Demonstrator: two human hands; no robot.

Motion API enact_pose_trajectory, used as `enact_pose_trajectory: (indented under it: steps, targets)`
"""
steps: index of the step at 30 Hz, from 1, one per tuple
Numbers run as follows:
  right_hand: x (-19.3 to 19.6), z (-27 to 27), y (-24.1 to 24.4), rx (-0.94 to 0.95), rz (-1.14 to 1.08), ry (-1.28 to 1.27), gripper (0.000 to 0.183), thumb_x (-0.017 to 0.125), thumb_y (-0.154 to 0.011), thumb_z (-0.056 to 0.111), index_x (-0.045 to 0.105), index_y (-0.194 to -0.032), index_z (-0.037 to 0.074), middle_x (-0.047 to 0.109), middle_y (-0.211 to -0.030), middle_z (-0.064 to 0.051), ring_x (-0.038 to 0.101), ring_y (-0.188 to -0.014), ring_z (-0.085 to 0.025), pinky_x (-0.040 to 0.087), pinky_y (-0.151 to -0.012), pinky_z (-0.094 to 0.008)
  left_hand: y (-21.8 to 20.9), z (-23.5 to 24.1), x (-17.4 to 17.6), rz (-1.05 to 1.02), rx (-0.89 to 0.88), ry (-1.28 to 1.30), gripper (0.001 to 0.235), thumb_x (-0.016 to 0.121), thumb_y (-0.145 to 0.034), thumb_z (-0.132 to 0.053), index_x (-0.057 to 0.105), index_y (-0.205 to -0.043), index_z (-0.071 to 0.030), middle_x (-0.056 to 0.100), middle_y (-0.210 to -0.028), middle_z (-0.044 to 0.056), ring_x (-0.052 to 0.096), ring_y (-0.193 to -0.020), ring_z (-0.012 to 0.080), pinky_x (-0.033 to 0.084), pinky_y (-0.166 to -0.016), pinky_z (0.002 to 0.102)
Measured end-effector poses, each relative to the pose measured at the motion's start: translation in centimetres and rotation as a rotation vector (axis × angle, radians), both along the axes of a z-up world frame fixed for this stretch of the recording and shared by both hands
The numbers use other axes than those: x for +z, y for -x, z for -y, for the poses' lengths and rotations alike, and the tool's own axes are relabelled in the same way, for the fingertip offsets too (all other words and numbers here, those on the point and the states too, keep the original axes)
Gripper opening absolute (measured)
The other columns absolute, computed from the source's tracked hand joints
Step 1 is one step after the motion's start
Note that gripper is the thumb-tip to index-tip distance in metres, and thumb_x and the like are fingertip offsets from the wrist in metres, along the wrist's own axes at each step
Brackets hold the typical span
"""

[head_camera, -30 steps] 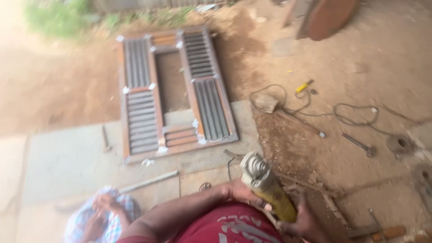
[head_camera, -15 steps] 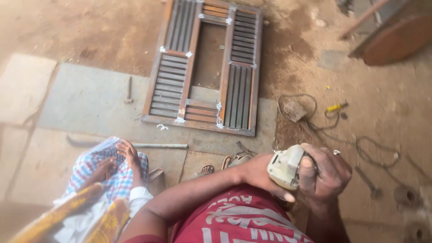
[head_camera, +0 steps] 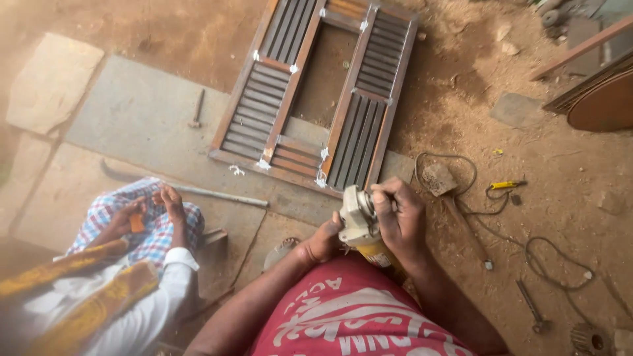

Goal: The person prepares an angle grinder by attaching a grinding disc and then uses it to grind the metal joints of a gate frame.

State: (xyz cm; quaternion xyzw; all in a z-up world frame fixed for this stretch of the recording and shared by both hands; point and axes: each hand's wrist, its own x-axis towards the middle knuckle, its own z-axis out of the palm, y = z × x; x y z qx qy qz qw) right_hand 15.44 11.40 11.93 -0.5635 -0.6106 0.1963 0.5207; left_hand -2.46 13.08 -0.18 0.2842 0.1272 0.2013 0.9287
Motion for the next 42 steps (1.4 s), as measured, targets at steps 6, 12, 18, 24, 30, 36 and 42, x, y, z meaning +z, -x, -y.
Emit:
enact_pose_trajectory:
  steps: [6,12,18,24,30,36,42]
  targets:
    - [5.1,-0.3,-5.6,0.403,0.085,-0.154,0.026,0.064,-0.107,0.029,0.065,-0.113,0.004,0.068,-0.117,-0.017,0.068,-0.108,-0.024,0.058,-0.091,-0.038,-2.0,1.3,0.0,-0.010,0.102,-0.059,0.108,0.069,-0.081,-0.084,0.050,-0.150,-0.003,0.064,-0.128,0.011,0.061,-0.110,0.0215,0.050,-0.089,0.033]
    - [-3.1,-1.1,-7.0,0.470,0.022,0.194,0.021,0.072,-0.097,0.024,0.075,-0.111,0.009,0.077,-0.099,-0.003,0.074,-0.086,-0.009,0.066,-0.074,-0.026,0.1,4.6,-7.6,-0.174,0.265,0.000,0.105,0.068,-0.076,-0.082,0.048,-0.148,-0.008,0.063,-0.124,0.006,0.061,-0.105,0.0160,0.050,-0.087,0.029]
    - [2.7,-1.9,-6.0,0.803,-0.578,0.193,0.033,0.065,-0.094,0.015,0.063,-0.125,0.006,0.069,-0.113,-0.005,0.067,-0.095,-0.013,0.061,-0.084,-0.029,1.2,6.1,-6.3,-0.056,0.378,0.086,0.104,0.060,-0.087,-0.085,0.048,-0.151,-0.004,0.062,-0.130,0.010,0.059,-0.110,0.0198,0.048,-0.087,0.030]
    - [1.9,-2.5,-2.9,0.759,-0.216,-0.030,0.020,0.068,-0.097,0.009,0.069,-0.117,0.008,0.070,-0.119,-0.010,0.067,-0.120,-0.016,0.057,-0.105,-0.036,2.3,5.6,-0.1,-0.135,0.424,-0.009,0.106,0.061,-0.079,-0.085,0.045,-0.151,-0.007,0.060,-0.134,0.009,0.060,-0.117,0.0202,0.049,-0.091,0.031]
    - [-0.2,-2.6,-0.4,0.677,-0.470,0.453,0.027,0.068,-0.091,0.008,0.071,-0.118,0.005,0.075,-0.100,-0.013,0.074,-0.085,-0.011,0.065,-0.073,-0.022,5.5,6.1,-3.0,-0.067,0.435,-0.035,0.102,0.066,-0.088,-0.077,0.042,-0.154,-0.003,0.056,-0.134,0.014,0.056,-0.118,0.0245,0.045,-0.095,0.037]
    - [-0.1,-2.9,1.8,0.799,-0.653,0.344,0.046,0.061,-0.091,0.006,0.058,-0.137,0.003,0.067,-0.115,-0.010,0.065,-0.087,-0.007,0.063,-0.072,-0.021,6.3,5.3,-0.5,-0.078,0.462,-0.020,0.110,0.067,-0.079,-0.082,0.042,-0.153,-0.005,0.055,-0.145,0.014,0.054,-0.135,0.0273,0.042,-0.117,0.045]
    - [3.0,-2.3,3.4,0.837,-0.642,0.140,0.050,0.079,-0.098,0.040,0.062,-0.130,0.005,0.051,-0.141,-0.003,0.059,-0.116,-0.008,0.062,-0.098,-0.024,6.1,4.6,2.2,-0.071,0.461,-0.085,0.110,0.067,-0.080,-0.083,0.044,-0.154,-0.005,0.054,-0.147,0.015,0.052,-0.137,0.0287,0.040,-0.118,0.046]
